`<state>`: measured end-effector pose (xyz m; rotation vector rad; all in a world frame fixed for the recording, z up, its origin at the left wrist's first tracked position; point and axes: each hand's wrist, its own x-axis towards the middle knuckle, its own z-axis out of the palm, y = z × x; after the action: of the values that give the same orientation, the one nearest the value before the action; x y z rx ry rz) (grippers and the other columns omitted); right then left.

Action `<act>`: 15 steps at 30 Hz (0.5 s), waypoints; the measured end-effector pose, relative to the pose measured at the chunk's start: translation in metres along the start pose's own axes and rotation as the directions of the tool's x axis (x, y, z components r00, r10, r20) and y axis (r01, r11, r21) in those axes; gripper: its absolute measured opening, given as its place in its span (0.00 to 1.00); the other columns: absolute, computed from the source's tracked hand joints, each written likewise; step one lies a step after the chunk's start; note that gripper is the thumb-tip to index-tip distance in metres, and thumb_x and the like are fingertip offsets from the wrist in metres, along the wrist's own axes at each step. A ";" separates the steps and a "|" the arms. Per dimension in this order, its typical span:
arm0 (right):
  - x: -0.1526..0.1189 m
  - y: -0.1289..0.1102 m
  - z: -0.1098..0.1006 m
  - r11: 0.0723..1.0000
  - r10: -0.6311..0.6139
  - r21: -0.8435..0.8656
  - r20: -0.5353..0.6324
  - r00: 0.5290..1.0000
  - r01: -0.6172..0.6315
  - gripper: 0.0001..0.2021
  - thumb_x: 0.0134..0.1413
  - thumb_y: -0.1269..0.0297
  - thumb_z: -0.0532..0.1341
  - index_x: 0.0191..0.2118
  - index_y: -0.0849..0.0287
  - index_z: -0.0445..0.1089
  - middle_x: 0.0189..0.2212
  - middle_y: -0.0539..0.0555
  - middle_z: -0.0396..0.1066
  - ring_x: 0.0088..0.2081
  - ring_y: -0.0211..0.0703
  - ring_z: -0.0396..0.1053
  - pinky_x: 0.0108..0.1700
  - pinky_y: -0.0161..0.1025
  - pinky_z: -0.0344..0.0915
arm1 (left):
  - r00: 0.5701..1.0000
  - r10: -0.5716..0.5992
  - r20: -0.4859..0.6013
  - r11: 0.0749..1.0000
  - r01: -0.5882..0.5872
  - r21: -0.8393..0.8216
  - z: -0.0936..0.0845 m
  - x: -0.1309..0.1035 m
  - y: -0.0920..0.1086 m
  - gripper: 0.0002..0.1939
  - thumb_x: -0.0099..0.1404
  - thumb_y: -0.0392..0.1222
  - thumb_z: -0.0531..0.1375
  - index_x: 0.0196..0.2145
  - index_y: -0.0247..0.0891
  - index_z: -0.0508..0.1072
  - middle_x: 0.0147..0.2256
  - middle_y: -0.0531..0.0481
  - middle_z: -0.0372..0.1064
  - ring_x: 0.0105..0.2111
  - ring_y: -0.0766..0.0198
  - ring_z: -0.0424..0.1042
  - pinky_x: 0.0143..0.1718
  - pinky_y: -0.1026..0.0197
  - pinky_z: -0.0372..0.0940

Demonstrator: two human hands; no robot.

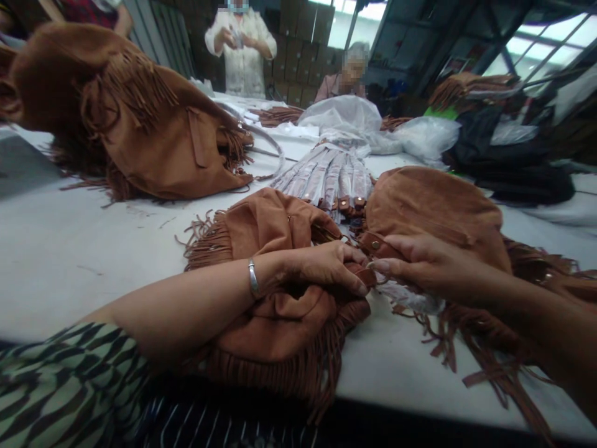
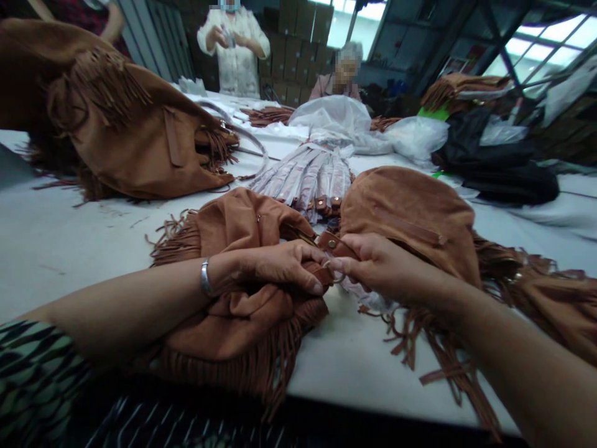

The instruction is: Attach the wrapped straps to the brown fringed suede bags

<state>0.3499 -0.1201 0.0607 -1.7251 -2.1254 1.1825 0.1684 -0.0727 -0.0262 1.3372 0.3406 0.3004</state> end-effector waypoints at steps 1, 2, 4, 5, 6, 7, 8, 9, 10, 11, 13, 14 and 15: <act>-0.003 0.002 0.003 1.000 -0.010 0.000 -0.044 0.999 0.010 0.20 0.51 0.45 0.60 0.29 0.60 0.63 0.18 0.45 0.57 0.18 0.31 0.54 0.18 0.30 0.50 | 1.000 0.008 0.017 1.000 -0.007 -0.018 0.001 -0.001 0.000 0.13 0.49 0.33 0.66 0.35 0.33 0.72 0.30 0.55 0.68 0.29 0.71 0.66 0.34 0.68 0.62; -0.005 0.003 0.005 1.000 -0.021 0.000 -0.073 0.997 0.021 0.20 0.51 0.44 0.60 0.30 0.60 0.63 0.17 0.45 0.57 0.18 0.31 0.53 0.18 0.30 0.49 | 0.999 0.017 0.045 0.999 -0.015 -0.029 0.001 -0.001 0.001 0.14 0.49 0.32 0.66 0.35 0.34 0.72 0.30 0.55 0.68 0.29 0.71 0.67 0.34 0.68 0.62; -0.006 0.001 0.006 0.999 -0.034 -0.003 -0.111 0.993 0.034 0.22 0.49 0.43 0.61 0.29 0.60 0.63 0.16 0.44 0.56 0.17 0.30 0.52 0.16 0.29 0.48 | 0.995 0.030 0.092 0.997 -0.024 -0.068 0.003 -0.004 0.003 0.15 0.48 0.30 0.66 0.36 0.34 0.72 0.30 0.56 0.68 0.29 0.71 0.67 0.34 0.67 0.62; -0.006 -0.001 0.005 0.999 -0.031 0.001 -0.123 0.992 0.032 0.22 0.48 0.42 0.62 0.28 0.60 0.63 0.16 0.44 0.56 0.17 0.30 0.52 0.16 0.29 0.48 | 0.995 0.031 0.098 0.994 -0.021 -0.104 0.004 -0.006 0.004 0.16 0.48 0.30 0.66 0.37 0.35 0.72 0.30 0.56 0.69 0.29 0.72 0.68 0.35 0.67 0.63; -0.005 -0.003 0.005 1.000 -0.022 0.014 -0.133 0.991 0.025 0.23 0.47 0.42 0.63 0.28 0.60 0.63 0.16 0.44 0.57 0.16 0.30 0.52 0.16 0.29 0.48 | 0.996 0.029 0.089 0.989 -0.016 -0.145 0.004 -0.007 0.005 0.16 0.48 0.29 0.66 0.37 0.35 0.71 0.30 0.56 0.69 0.29 0.72 0.68 0.35 0.67 0.63; -0.004 -0.005 0.004 0.999 -0.013 0.031 -0.145 0.989 0.018 0.23 0.45 0.41 0.63 0.28 0.60 0.63 0.16 0.45 0.58 0.16 0.30 0.53 0.16 0.29 0.48 | 0.997 0.027 0.067 0.983 -0.015 -0.182 0.005 -0.008 0.007 0.17 0.48 0.29 0.66 0.37 0.35 0.71 0.29 0.56 0.69 0.28 0.72 0.68 0.34 0.68 0.63; -0.003 -0.007 0.003 0.999 -0.002 0.053 -0.157 0.988 0.011 0.24 0.44 0.41 0.64 0.28 0.61 0.64 0.16 0.45 0.59 0.17 0.30 0.54 0.16 0.29 0.49 | 0.999 0.026 0.042 0.978 -0.017 -0.209 0.005 -0.009 0.008 0.17 0.48 0.28 0.66 0.37 0.34 0.71 0.28 0.57 0.68 0.27 0.73 0.68 0.33 0.68 0.63; -0.002 -0.008 0.003 0.997 0.007 0.082 -0.169 0.986 0.007 0.24 0.43 0.42 0.65 0.28 0.61 0.64 0.16 0.46 0.60 0.17 0.31 0.55 0.16 0.29 0.50 | 0.999 0.025 0.024 0.973 -0.019 -0.229 0.005 -0.010 0.009 0.17 0.48 0.27 0.66 0.37 0.34 0.71 0.27 0.57 0.68 0.26 0.73 0.68 0.32 0.69 0.63; -0.001 -0.008 0.005 0.993 0.017 0.116 -0.185 0.983 0.005 0.23 0.43 0.43 0.66 0.28 0.61 0.64 0.17 0.46 0.60 0.17 0.31 0.55 0.16 0.29 0.50 | 0.999 0.028 0.017 0.970 -0.023 -0.241 0.005 -0.010 0.009 0.17 0.48 0.27 0.66 0.36 0.33 0.71 0.27 0.57 0.68 0.26 0.74 0.67 0.31 0.70 0.63; 0.000 -0.008 0.008 0.988 0.026 0.155 -0.210 0.977 0.008 0.22 0.43 0.44 0.66 0.28 0.61 0.64 0.16 0.46 0.60 0.17 0.31 0.55 0.16 0.29 0.51 | 0.999 0.040 0.020 0.967 -0.033 -0.252 0.005 -0.009 0.009 0.16 0.47 0.27 0.66 0.36 0.33 0.71 0.27 0.57 0.68 0.26 0.74 0.67 0.32 0.70 0.62; 0.001 -0.006 0.018 0.964 0.052 0.265 -0.283 0.958 0.025 0.20 0.44 0.48 0.67 0.29 0.61 0.64 0.16 0.45 0.60 0.16 0.30 0.55 0.16 0.28 0.50 | 0.996 0.078 0.032 0.958 -0.066 -0.281 0.003 -0.007 0.008 0.15 0.47 0.27 0.66 0.34 0.32 0.71 0.28 0.56 0.69 0.28 0.73 0.68 0.35 0.69 0.63; 0.002 -0.005 0.025 0.940 0.075 0.339 -0.329 0.941 0.043 0.19 0.45 0.50 0.67 0.29 0.60 0.64 0.16 0.45 0.60 0.16 0.29 0.55 0.16 0.28 0.50 | 0.994 0.101 0.037 0.950 -0.085 -0.302 0.002 -0.006 0.007 0.14 0.48 0.28 0.67 0.33 0.32 0.71 0.29 0.55 0.69 0.29 0.73 0.68 0.37 0.68 0.63; 0.002 -0.004 0.033 0.904 0.103 0.422 -0.374 0.922 0.070 0.18 0.46 0.51 0.67 0.28 0.60 0.63 0.16 0.45 0.60 0.16 0.29 0.54 0.16 0.27 0.51 | 0.992 0.119 0.039 0.942 -0.100 -0.321 0.001 -0.004 0.006 0.13 0.48 0.29 0.68 0.33 0.32 0.71 0.30 0.54 0.70 0.30 0.72 0.68 0.38 0.68 0.63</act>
<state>0.3271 -0.1339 0.0405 -1.6083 -1.4880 1.0933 0.1646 -0.0741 -0.0202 1.0446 0.1592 0.3919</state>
